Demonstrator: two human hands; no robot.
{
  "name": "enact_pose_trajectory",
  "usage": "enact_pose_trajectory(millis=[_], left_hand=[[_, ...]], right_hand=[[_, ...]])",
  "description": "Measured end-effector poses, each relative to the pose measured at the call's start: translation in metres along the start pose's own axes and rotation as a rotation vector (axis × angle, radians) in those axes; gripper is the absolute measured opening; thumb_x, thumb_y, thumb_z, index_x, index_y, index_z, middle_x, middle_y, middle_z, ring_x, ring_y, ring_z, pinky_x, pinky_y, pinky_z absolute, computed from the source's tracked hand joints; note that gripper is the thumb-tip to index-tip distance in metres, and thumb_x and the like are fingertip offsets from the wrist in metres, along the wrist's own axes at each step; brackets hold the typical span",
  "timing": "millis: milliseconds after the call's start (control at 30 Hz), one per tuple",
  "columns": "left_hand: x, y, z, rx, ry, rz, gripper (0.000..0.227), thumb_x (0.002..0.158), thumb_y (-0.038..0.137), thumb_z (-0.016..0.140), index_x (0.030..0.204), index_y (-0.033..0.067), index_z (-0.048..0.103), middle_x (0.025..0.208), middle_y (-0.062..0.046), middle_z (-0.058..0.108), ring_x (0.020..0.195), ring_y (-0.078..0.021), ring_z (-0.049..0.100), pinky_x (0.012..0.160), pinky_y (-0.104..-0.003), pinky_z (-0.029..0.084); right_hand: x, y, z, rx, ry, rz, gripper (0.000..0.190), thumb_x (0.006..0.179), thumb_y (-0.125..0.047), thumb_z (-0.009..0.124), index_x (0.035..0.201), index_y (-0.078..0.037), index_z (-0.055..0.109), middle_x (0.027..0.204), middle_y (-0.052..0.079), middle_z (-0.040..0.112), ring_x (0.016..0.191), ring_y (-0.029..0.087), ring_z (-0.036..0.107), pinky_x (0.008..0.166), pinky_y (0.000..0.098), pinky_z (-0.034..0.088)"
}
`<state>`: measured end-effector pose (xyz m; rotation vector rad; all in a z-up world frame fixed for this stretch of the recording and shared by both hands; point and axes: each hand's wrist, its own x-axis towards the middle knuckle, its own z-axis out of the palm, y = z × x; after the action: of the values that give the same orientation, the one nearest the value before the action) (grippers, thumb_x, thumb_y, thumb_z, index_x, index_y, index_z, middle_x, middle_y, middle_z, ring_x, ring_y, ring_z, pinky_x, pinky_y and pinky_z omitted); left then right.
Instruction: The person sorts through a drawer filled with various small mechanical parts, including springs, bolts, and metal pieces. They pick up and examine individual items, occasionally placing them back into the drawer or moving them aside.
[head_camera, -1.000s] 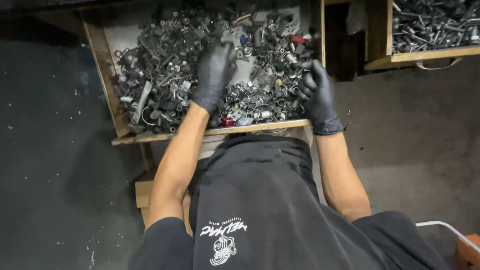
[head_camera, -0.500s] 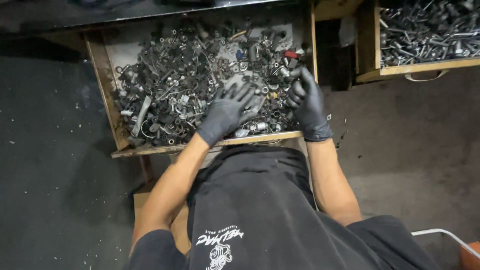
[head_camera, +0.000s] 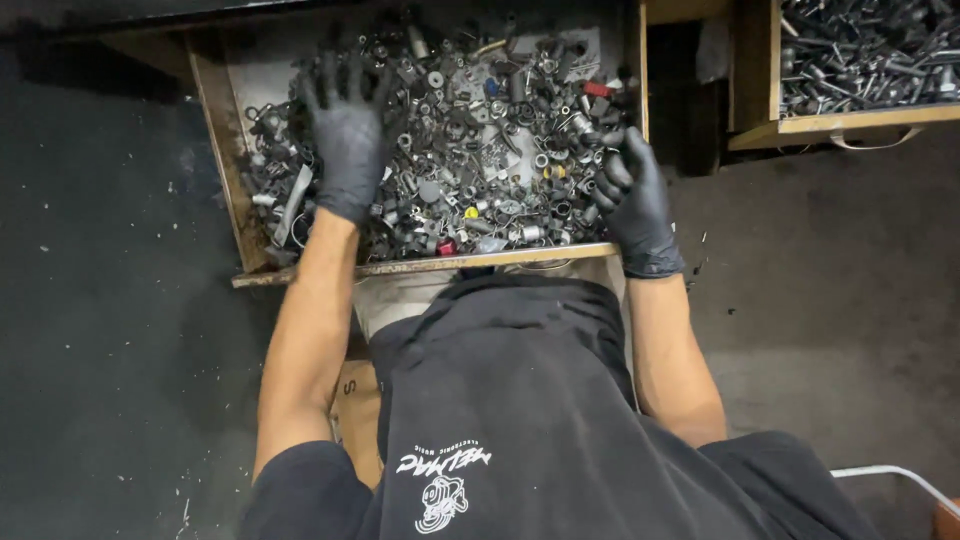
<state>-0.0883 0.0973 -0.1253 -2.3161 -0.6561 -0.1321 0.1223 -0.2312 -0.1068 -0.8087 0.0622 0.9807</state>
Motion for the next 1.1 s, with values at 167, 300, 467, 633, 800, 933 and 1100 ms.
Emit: enact_pose_trajectory(millis=[167, 300, 467, 633, 800, 933, 1100], left_hand=[[0.019, 0.007, -0.117, -1.155, -0.39, 0.298, 0.059, 0.088, 0.034, 0.074, 0.143, 0.0242, 0.057, 0.15, -0.01, 0.05, 0.137, -0.0382, 0.036, 0.118, -0.054, 0.018], [0.009, 0.042, -0.106, -0.832, -0.575, 0.539, 0.103, 0.072, 0.064, 0.073, 0.158, 0.0263, 0.029, 0.162, -0.012, 0.032, 0.148, -0.037, 0.027, 0.123, -0.056, 0.006], [0.013, 0.015, -0.028, -0.843, 0.085, 0.226, 0.074, 0.072, 0.018, 0.093, 0.139, 0.0323, 0.065, 0.153, -0.017, 0.052, 0.144, -0.047, 0.03, 0.116, -0.067, 0.018], [0.028, 0.024, -0.046, -0.857, -0.103, 0.039, 0.053, 0.104, 0.03, 0.05, 0.156, 0.0256, 0.04, 0.151, -0.022, 0.041, 0.131, -0.0402, 0.043, 0.102, -0.051, 0.036], [0.031, 0.065, -0.06, -0.906, -0.31, 0.078, 0.043, 0.091, 0.032, 0.076, 0.126, 0.0099, 0.065, 0.132, -0.016, 0.063, 0.116, -0.0348, 0.062, 0.103, -0.059, 0.045], [0.018, 0.065, -0.032, -1.062, 0.049, -0.007, 0.03, 0.09, -0.01, 0.061, 0.117, 0.0017, 0.068, 0.092, -0.014, 0.07, 0.059, -0.0196, 0.067, 0.047, -0.029, 0.057], [0.021, 0.056, -0.027, -1.056, -0.058, -0.022, 0.034, 0.078, 0.026, 0.091, 0.104, 0.0099, 0.076, 0.097, -0.018, 0.073, 0.06, -0.0227, 0.07, 0.05, -0.033, 0.062]], right_hand=[[0.002, 0.004, 0.001, -0.04, 0.004, 0.016, 0.027, 0.104, -0.04, 0.053, 0.098, -0.016, 0.064, 0.052, -0.008, 0.02, 0.041, 0.005, 0.015, 0.038, 0.0239, 0.009], [-0.004, 0.003, 0.012, -0.042, 0.005, 0.035, 0.027, 0.104, -0.039, 0.053, 0.098, -0.015, 0.064, 0.052, -0.008, 0.016, 0.04, 0.006, 0.013, 0.037, 0.025, 0.009], [-0.008, 0.001, 0.009, -0.064, -0.012, 0.001, 0.029, 0.105, -0.039, 0.051, 0.1, -0.013, 0.063, 0.053, -0.008, 0.016, 0.039, 0.006, 0.014, 0.035, 0.0238, 0.012], [-0.005, 0.01, 0.003, -0.117, 0.015, 0.021, 0.03, 0.105, -0.042, 0.051, 0.099, -0.015, 0.064, 0.053, -0.008, 0.015, 0.04, 0.006, 0.012, 0.035, 0.0255, 0.013], [-0.007, 0.008, 0.01, -0.116, 0.022, 0.042, 0.028, 0.104, -0.041, 0.053, 0.099, -0.016, 0.064, 0.053, -0.009, 0.017, 0.041, 0.005, 0.013, 0.038, 0.025, 0.007], [-0.009, 0.002, 0.005, -0.109, 0.033, 0.01, 0.029, 0.104, -0.039, 0.053, 0.098, -0.013, 0.064, 0.053, -0.008, 0.018, 0.041, 0.005, 0.013, 0.039, 0.025, 0.01], [-0.001, 0.005, -0.002, -0.106, -0.002, -0.004, 0.03, 0.106, -0.038, 0.052, 0.099, -0.012, 0.066, 0.052, -0.008, 0.019, 0.04, 0.005, 0.014, 0.038, 0.0234, 0.011]])
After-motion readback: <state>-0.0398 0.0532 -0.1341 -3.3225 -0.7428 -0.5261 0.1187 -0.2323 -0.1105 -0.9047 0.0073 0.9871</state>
